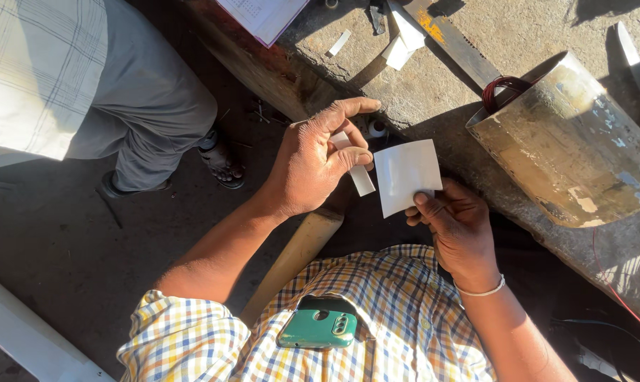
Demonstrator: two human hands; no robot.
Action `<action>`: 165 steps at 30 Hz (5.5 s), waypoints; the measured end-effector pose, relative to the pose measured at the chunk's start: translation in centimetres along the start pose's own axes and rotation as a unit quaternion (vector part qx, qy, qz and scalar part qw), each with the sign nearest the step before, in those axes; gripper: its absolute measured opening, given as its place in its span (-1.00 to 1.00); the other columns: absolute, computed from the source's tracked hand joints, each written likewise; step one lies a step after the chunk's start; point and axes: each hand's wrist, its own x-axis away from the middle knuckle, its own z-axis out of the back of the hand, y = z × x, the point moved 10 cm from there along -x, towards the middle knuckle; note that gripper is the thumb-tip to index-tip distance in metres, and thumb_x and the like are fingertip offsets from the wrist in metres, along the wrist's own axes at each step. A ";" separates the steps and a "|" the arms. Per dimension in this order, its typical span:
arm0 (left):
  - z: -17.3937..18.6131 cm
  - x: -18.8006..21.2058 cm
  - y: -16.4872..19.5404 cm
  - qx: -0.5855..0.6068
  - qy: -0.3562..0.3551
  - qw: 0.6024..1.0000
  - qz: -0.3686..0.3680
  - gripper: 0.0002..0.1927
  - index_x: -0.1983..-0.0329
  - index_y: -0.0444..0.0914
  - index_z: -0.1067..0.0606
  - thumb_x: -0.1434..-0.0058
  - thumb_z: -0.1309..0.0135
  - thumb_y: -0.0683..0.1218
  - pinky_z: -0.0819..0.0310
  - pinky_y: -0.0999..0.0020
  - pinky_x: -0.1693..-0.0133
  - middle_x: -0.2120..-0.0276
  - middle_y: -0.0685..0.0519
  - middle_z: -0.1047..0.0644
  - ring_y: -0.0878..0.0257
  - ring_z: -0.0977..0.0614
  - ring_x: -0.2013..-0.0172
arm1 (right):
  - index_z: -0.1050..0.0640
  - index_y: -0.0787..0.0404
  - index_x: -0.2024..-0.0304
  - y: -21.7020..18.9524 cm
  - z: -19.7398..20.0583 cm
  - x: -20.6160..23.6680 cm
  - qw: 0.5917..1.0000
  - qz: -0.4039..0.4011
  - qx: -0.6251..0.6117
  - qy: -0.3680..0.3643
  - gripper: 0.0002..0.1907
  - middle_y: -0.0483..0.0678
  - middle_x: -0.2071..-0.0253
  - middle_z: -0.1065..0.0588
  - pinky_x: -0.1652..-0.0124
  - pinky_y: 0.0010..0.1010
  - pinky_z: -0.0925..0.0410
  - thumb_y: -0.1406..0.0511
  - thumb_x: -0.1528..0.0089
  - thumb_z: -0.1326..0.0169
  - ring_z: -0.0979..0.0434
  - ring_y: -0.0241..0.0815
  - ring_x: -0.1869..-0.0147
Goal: The person holds a metal cylinder on the workbench and threads red enameled copper wire into and around it, adjusting the wire loops by hand. They then cut a piece of paper with scissors and press the paper piece onto the cylinder, handling the wire coil and cylinder throughout.
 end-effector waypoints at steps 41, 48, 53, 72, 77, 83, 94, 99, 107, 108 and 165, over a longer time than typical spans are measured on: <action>-4.8 2.3 -8.0 0.227 0.069 0.965 0.111 -0.82 0.15 -0.39 -0.58 -0.22 -0.28 -0.22 -0.64 0.44 0.30 0.33 0.01 -0.65 0.37 -0.66 0.35 | -0.54 0.39 0.01 -1.1 -0.1 -1.0 0.998 0.059 -0.011 0.007 -0.79 0.04 0.14 -0.59 0.09 -0.39 -0.53 0.40 -0.34 -0.18 -0.64 -0.25 0.10; -4.8 2.4 -7.9 0.214 0.067 0.969 0.108 -0.84 0.18 -0.36 -0.57 -0.21 -0.28 -0.21 -0.64 0.45 0.29 0.32 0.03 -0.64 0.37 -0.67 0.33 | -0.54 0.43 -0.04 -1.2 0.0 -0.9 0.999 0.051 -0.002 0.001 -0.73 0.04 0.13 -0.59 0.07 -0.42 -0.52 0.40 -0.32 -0.19 -0.63 -0.25 0.09; -4.8 2.5 -8.0 0.218 0.063 0.969 0.097 -0.83 0.18 -0.36 -0.56 -0.22 -0.29 -0.22 -0.64 0.44 0.28 0.32 0.02 -0.64 0.36 -0.67 0.33 | -0.55 0.42 -0.04 -1.3 0.0 -0.8 0.999 0.044 0.001 0.006 -0.74 0.03 0.13 -0.59 0.06 -0.42 -0.52 0.40 -0.33 -0.18 -0.63 -0.26 0.09; -4.5 2.7 -7.9 0.220 0.067 0.967 0.108 -0.76 0.11 -0.37 -0.56 -0.19 -0.29 -0.19 -0.68 0.40 0.25 0.27 0.01 -0.65 0.33 -0.69 0.28 | -0.56 0.42 -0.06 -1.7 0.1 -0.5 0.998 0.061 0.006 0.027 -0.73 0.04 0.13 -0.61 0.11 -0.44 -0.51 0.41 -0.33 -0.20 -0.62 -0.28 0.12; -6.2 2.7 -6.1 0.291 0.003 0.957 0.005 -0.63 -0.05 -0.38 -0.51 -0.25 -0.32 -0.13 -0.66 0.38 0.02 0.09 -0.01 -0.62 0.32 -0.66 0.06 | -0.56 0.41 -0.05 -2.5 -0.5 -0.2 0.996 0.070 -0.057 0.005 -0.76 0.04 0.14 -0.61 0.08 -0.44 -0.49 0.43 -0.35 -0.20 -0.62 -0.27 0.11; -7.8 3.1 -6.0 0.348 0.000 0.936 0.051 -0.68 -0.02 -0.37 -0.56 -0.31 -0.25 -0.08 -0.69 0.36 0.12 0.19 0.01 -0.66 0.31 -0.70 0.20 | -0.57 0.41 -0.03 -4.1 -3.0 0.3 0.998 0.057 -0.039 0.002 -0.78 0.05 0.15 -0.63 0.11 -0.45 -0.49 0.45 -0.34 -0.17 -0.62 -0.27 0.14; -3.4 2.7 -4.8 0.291 0.111 0.949 0.046 -0.79 0.06 -0.38 -0.58 -0.25 -0.21 -0.23 -0.66 0.33 0.20 0.26 0.00 -0.66 0.27 -0.69 0.29 | -0.61 0.34 -0.03 -21.2 16.3 7.0 0.734 0.186 0.582 0.295 -0.77 0.15 0.24 -0.58 0.23 -0.34 -0.42 0.40 -0.34 -0.11 -0.61 -0.07 0.22; -4.5 1.5 -4.1 0.272 0.081 0.958 0.042 -0.85 0.12 -0.42 -0.62 -0.31 -0.20 -0.22 -0.69 0.30 0.18 0.30 -0.03 -0.67 0.26 -0.70 0.29 | -0.72 0.26 0.03 -14.7 25.0 0.0 0.601 0.021 0.780 0.175 -0.61 0.25 0.31 -0.61 0.20 -0.10 -0.42 0.26 -0.11 -0.36 -0.59 0.19 0.26; -6.3 -0.1 -3.0 0.345 0.053 0.937 -0.012 -0.81 0.06 -0.42 -0.58 -0.34 -0.21 -0.20 -0.65 0.32 0.19 0.28 -0.01 -0.64 0.30 -0.66 0.27 | -0.65 0.34 0.03 -12.9 29.3 -2.1 0.664 0.003 0.718 0.210 -0.60 0.22 0.31 -0.58 0.20 -0.19 -0.44 0.18 -0.22 -0.31 -0.62 0.02 0.27; -6.3 -0.2 -3.1 0.343 0.053 0.938 -0.011 -0.81 0.06 -0.42 -0.57 -0.34 -0.20 -0.20 -0.66 0.32 0.19 0.27 -0.01 -0.64 0.30 -0.66 0.26 | -0.64 0.35 0.02 -13.3 28.7 -1.6 0.673 0.015 0.709 0.213 -0.58 0.21 0.30 -0.57 0.21 -0.21 -0.43 0.17 -0.22 -0.30 -0.61 0.01 0.27; -5.3 -3.4 -2.3 0.268 0.105 0.955 -0.068 -0.85 0.06 -0.41 -0.56 -0.35 -0.12 -0.23 -0.65 0.39 0.21 0.23 -0.01 -0.65 0.32 -0.67 0.28 | -0.48 0.42 -0.02 -2.3 -2.3 0.1 0.995 0.000 0.011 -0.100 -0.37 -0.05 0.28 -0.44 0.54 -0.65 -0.16 -0.02 -0.25 -0.23 -0.42 -0.36 0.36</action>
